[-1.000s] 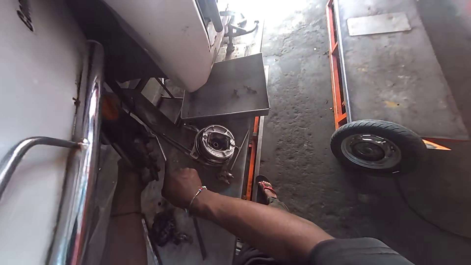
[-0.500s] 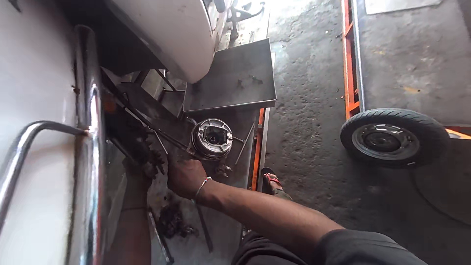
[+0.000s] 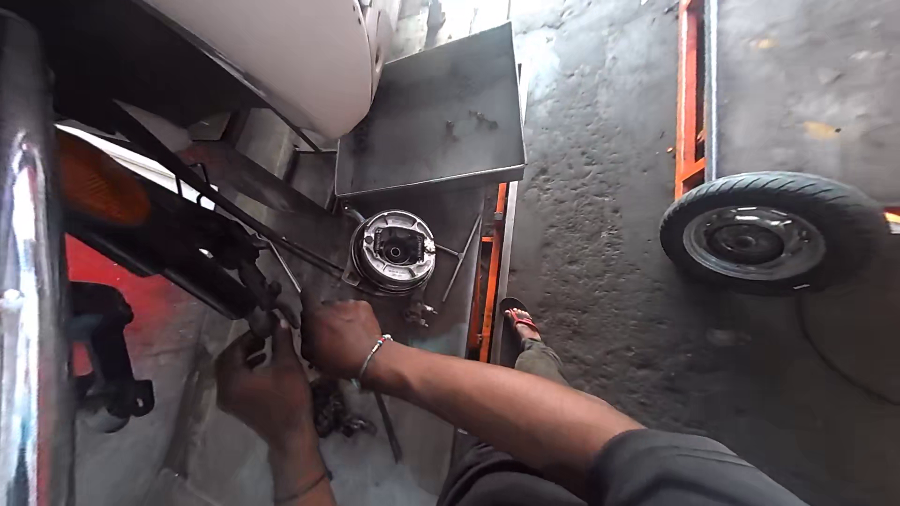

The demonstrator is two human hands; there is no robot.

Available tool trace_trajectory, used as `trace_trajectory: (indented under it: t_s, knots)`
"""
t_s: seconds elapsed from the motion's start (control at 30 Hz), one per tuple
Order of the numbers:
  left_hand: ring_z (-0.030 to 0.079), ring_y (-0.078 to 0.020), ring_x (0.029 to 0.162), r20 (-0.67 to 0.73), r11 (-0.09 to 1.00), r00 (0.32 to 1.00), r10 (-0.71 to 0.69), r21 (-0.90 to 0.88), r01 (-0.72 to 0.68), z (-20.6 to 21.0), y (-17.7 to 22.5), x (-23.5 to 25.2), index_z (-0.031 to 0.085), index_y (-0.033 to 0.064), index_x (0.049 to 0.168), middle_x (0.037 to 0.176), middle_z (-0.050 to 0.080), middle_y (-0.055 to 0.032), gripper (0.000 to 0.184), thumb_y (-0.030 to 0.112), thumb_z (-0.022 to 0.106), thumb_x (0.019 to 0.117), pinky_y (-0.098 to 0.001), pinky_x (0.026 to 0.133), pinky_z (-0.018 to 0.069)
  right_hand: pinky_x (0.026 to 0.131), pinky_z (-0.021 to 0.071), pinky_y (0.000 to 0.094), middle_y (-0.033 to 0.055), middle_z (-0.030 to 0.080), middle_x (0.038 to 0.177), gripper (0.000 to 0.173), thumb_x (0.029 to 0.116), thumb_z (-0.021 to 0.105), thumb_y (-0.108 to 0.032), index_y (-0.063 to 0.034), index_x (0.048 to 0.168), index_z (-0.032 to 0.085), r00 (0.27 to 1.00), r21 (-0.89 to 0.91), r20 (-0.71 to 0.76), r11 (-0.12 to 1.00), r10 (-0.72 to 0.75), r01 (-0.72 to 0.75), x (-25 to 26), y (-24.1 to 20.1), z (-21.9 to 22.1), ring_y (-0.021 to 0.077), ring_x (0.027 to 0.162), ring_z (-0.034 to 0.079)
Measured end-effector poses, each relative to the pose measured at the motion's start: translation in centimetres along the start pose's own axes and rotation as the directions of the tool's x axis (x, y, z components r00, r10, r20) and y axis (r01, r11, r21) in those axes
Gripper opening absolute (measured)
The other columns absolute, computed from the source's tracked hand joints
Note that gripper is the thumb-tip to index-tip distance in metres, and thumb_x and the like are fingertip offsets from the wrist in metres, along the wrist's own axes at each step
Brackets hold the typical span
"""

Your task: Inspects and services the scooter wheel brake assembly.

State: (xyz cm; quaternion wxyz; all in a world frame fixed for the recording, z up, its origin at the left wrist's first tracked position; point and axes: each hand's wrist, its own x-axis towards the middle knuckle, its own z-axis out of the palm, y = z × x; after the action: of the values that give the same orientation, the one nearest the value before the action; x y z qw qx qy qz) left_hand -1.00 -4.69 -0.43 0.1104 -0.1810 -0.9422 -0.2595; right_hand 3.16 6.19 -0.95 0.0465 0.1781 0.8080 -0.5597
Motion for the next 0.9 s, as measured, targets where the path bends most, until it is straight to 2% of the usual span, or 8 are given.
trace_trajectory:
  t_s: [0.17,0.27,0.33,0.4,0.5,0.67,0.8,0.9]
  knots:
    - [0.064,-0.0348,0.111,-0.002,0.999,0.999,-0.035,-0.038,0.035,0.5,0.1,0.2,0.062,-0.0123,0.121,0.124,0.062,-0.0310,0.038,0.013,0.071,0.0953,-0.0439,0.098,0.0507,0.079,0.0543,0.0568,0.0206,0.071,0.104,0.039,0.1071,0.049,-0.023,-0.0021,0.139,0.051,1.000,0.033,-0.008,0.999,-0.005,0.005,-0.1,0.1,-0.1,0.0385,0.099,0.070]
    - [0.064,-0.0177,0.102,0.068,0.966,0.995,-0.079,-0.240,0.094,0.6,-0.6,1.0,0.064,-0.0098,0.115,0.120,0.062,-0.0214,0.029,0.001,0.072,0.0898,-0.0301,0.091,0.0534,0.079,0.0543,0.0556,0.0195,0.071,0.104,0.036,0.1060,0.049,-0.019,-0.0028,0.138,0.052,1.000,0.045,0.009,0.999,-0.008,0.008,-0.1,0.1,-0.2,0.0375,0.099,0.071]
    - [0.064,-0.0081,0.098,0.100,0.937,0.994,-0.033,-0.342,0.066,0.1,-1.2,1.4,0.064,-0.0097,0.111,0.113,0.064,-0.0135,0.027,-0.001,0.072,0.0866,-0.0235,0.088,0.0545,0.077,0.0544,0.0562,0.0201,0.071,0.102,0.037,0.1053,0.051,-0.018,-0.0020,0.138,0.052,1.000,0.048,0.004,0.999,-0.012,0.012,-0.2,0.1,-0.1,0.0380,0.097,0.071]
    - [0.063,-0.0037,0.095,0.097,0.936,0.995,0.005,-0.349,0.030,0.2,-1.9,1.6,0.064,-0.0108,0.109,0.109,0.065,-0.0114,0.026,0.000,0.073,0.0868,-0.0205,0.086,0.0545,0.078,0.0546,0.0561,0.0203,0.071,0.104,0.038,0.1060,0.050,-0.019,-0.0013,0.139,0.051,1.000,0.049,0.018,0.999,-0.008,0.008,-0.2,0.1,-0.1,0.0378,0.098,0.071]
    - [0.061,-0.0025,0.090,0.096,0.947,0.995,0.001,-0.321,0.030,-0.1,-1.7,1.7,0.067,-0.0083,0.101,0.107,0.063,-0.0089,0.020,0.000,0.075,0.0845,-0.0185,0.083,0.0526,0.077,0.0543,0.0561,0.0198,0.071,0.102,0.036,0.1062,0.049,-0.020,-0.0025,0.138,0.051,1.000,0.054,0.022,0.998,-0.009,0.007,-0.1,0.2,0.1,0.0378,0.097,0.071]
    - [0.067,-0.0014,0.090,0.091,0.892,0.996,0.008,-0.450,0.034,-0.3,-2.2,1.3,0.068,-0.0091,0.106,0.103,0.070,-0.0061,0.022,-0.001,0.073,0.0854,-0.0189,0.085,0.0560,0.080,0.0540,0.0562,0.0201,0.071,0.104,0.038,0.1063,0.049,-0.020,-0.0025,0.140,0.051,1.000,0.061,0.022,0.998,-0.014,0.013,0.0,0.2,-0.1,0.0379,0.100,0.070]
    - [0.066,0.0011,0.083,0.039,0.928,0.999,-0.016,-0.372,0.030,-0.4,-1.4,1.0,0.067,-0.0104,0.107,0.099,0.071,-0.0079,0.024,-0.001,0.075,0.0863,-0.0167,0.081,0.0556,0.078,0.0539,0.0569,0.0203,0.071,0.103,0.038,0.1061,0.049,-0.020,-0.0021,0.139,0.052,1.000,0.047,0.008,0.999,-0.013,0.012,-0.1,0.3,0.0,0.0383,0.098,0.071]
    - [0.065,-0.0021,0.093,0.024,0.943,1.000,0.011,-0.334,-0.002,-0.5,-1.7,0.9,0.068,-0.0099,0.108,0.108,0.069,-0.0124,0.022,0.004,0.072,0.0911,-0.0177,0.086,0.0540,0.078,0.0541,0.0572,0.0206,0.071,0.101,0.036,0.1058,0.050,-0.019,-0.0022,0.138,0.052,1.000,0.035,-0.004,0.999,-0.013,0.013,0.0,0.4,0.1,0.0388,0.096,0.071]
